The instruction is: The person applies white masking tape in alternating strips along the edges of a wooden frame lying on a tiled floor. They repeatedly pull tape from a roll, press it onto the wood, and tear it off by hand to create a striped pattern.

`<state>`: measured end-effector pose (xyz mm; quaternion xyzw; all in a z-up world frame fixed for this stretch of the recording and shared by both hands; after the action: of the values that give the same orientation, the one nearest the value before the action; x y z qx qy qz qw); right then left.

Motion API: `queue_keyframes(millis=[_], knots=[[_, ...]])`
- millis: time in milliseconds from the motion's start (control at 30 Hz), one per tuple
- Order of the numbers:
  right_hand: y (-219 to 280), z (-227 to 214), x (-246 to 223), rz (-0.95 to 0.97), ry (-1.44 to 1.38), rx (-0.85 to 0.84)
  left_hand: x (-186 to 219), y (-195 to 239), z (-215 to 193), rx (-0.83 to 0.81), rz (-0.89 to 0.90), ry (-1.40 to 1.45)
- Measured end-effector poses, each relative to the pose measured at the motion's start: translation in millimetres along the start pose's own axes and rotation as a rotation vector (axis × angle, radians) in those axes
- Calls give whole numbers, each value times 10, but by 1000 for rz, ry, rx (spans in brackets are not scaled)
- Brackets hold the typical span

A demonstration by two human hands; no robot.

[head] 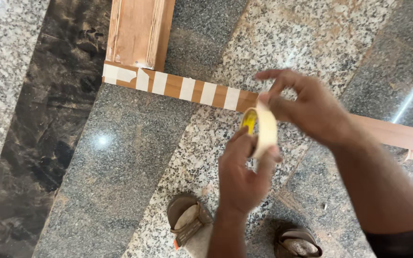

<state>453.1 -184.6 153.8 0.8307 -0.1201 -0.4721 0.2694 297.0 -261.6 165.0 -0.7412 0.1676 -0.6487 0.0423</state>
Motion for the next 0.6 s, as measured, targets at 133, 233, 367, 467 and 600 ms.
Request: queue_keyframes(millis=[133, 233, 367, 467, 600], knots=[[-389, -111, 100, 114, 109, 58, -384, 289, 138, 47, -732, -86], [-624, -53, 477, 453, -3, -66, -448, 306, 209, 154, -685, -73], [-817, 108, 649, 478, -2, -256, -513, 422, 267, 166, -683, 40], [-814, 136, 590, 538, 152, -305, -674, 502, 294, 162, -799, 95], [-622, 102, 271, 448, 362, -157, -933, 540, 293, 91, -954, 5]])
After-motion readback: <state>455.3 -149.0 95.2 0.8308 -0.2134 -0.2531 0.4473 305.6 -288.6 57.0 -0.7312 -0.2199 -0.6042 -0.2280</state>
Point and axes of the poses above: each hand's wrist, its own y-axis away from the middle knuckle, its own z-axis out of the palm, x = y × z, the point moved 5 cm from there along -y, towards the middle knuckle, and after that the axes turned 14 degrees about z, right-handed, at the moved point
